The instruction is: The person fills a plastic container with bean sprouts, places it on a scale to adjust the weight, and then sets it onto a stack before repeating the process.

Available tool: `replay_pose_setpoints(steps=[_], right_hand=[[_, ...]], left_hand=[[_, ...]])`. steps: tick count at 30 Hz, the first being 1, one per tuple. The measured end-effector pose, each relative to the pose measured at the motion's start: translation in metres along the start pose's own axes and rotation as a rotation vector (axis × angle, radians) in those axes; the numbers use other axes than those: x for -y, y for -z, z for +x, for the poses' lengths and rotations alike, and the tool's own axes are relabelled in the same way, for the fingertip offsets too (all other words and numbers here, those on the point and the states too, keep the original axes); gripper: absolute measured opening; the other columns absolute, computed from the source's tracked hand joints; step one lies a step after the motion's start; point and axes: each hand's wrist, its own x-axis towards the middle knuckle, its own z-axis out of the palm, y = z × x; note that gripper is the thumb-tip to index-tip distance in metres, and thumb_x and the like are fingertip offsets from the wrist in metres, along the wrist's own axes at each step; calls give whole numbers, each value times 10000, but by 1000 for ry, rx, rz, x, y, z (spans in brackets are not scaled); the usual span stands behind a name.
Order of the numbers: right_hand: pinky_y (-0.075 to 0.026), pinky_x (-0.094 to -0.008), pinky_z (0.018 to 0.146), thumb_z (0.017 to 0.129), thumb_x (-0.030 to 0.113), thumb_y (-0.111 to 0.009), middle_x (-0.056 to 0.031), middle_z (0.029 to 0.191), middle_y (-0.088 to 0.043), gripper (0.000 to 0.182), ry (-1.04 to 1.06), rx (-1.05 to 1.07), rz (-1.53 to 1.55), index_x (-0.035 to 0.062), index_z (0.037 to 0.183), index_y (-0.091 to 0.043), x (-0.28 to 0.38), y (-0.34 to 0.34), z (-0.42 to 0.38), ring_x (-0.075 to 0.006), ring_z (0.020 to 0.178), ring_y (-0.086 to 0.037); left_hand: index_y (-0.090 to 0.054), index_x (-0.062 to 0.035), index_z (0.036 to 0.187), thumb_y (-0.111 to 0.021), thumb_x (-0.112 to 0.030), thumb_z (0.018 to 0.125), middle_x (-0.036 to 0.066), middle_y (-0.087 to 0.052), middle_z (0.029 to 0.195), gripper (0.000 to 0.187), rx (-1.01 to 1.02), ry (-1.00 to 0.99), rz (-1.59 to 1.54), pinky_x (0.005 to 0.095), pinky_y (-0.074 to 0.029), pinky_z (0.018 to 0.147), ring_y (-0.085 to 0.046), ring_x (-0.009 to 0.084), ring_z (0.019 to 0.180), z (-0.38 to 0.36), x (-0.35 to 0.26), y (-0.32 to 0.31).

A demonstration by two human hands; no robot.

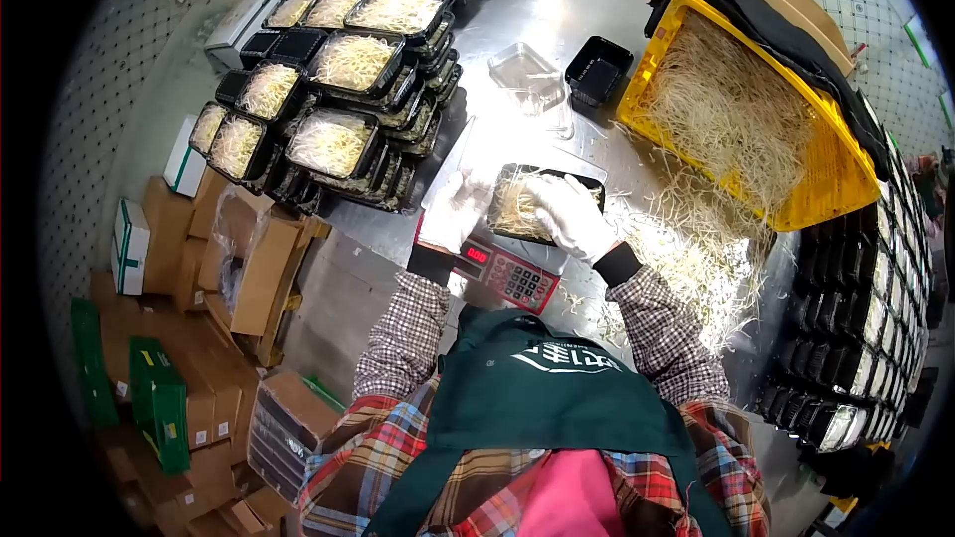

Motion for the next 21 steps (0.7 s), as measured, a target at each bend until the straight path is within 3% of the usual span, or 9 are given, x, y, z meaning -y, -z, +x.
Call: replay_pose_setpoints(steps=[2, 4, 5, 7, 8, 12, 16, 20, 21], right_hand=[[-461, -469, 975, 932, 163, -589, -202, 1236, -621, 469, 101, -31, 84, 44, 1381, -527, -2, -2, -1, -380, 1132, -577], [-445, -462, 1018, 933, 148, -588, -210, 1286, -596, 472, -36, -121, 11, 12, 1379, -517, -1, 8, 0, -382, 1194, -559], [-432, -460, 1040, 934, 156, -588, -214, 1306, -585, 473, -58, -151, 4, 1, 1375, -516, -4, 9, 5, -379, 1223, -547], [-420, -457, 1058, 948, 164, -577, -215, 1334, -569, 483, -89, -96, -85, 15, 1401, -501, -17, -1, 7, -376, 1228, -543], [-414, -456, 1067, 955, 167, -571, -215, 1348, -560, 488, -106, -70, -132, 22, 1414, -493, -15, -2, 12, -375, 1230, -541], [-416, -457, 1060, 924, 174, -591, -208, 1320, -578, 478, 18, 4, -334, 2, 1365, -525, 4, 4, 14, -372, 1224, -540], [-453, -439, 1012, 934, 194, -591, -190, 1274, -615, 435, -243, 23, -423, 35, 1337, -559, 25, -16, -4, -345, 1163, -586], [-468, -428, 995, 911, 206, -610, -181, 1230, -639, 440, -181, -4, -188, -9, 1294, -573, 8, -3, -2, -353, 1104, -609], [-449, -445, 1033, 907, 192, -640, -206, 1299, -603, 490, -191, 16, -64, -6, 1344, -541, 4, 8, -4, -372, 1172, -582]], left_hand=[[-586, -26, 1217, -578, -218, 1002, 140, -668, 1127, 288, 18, -8, -66, 473, -528, 977, -634, 297, 1093, -4, -1, -1], [-586, -20, 1214, -567, -210, 1007, 155, -663, 1164, 282, 9, -29, -129, 486, -522, 985, -625, 307, 1129, -13, -5, -9], [-609, -49, 1205, -571, -211, 1008, 118, -676, 1092, 259, 6, -19, -98, 499, -499, 1013, -633, 299, 1119, -16, -6, -11], [-654, -107, 1188, -578, -213, 1010, 45, -702, 948, 221, 4, 2, -30, 524, -451, 1068, -649, 285, 1099, -16, -6, -17], [-643, -103, 1223, -582, -200, 1003, 54, -709, 1002, 248, 75, 34, -169, 519, -447, 1076, -648, 288, 1116, -14, -1, -13], [-612, -90, 1276, -577, -197, 1007, 43, -706, 970, 291, -21, 30, -213, 506, -490, 1038, -665, 284, 1074, -12, 2, -9], [-618, -85, 1258, -588, -193, 1002, 47, -712, 929, 279, -6, 20, -189, 500, -508, 1018, -677, 268, 1013, -15, 4, -13], [-625, -86, 1240, -603, -199, 994, 50, -721, 909, 272, 111, 36, -154, 499, -508, 1017, -683, 249, 990, -19, -10, -13], [-627, -87, 1234, -606, -202, 993, 49, -722, 902, 268, 147, 51, -147, 497, -510, 1014, -684, 244, 986, -23, -18, -17]])
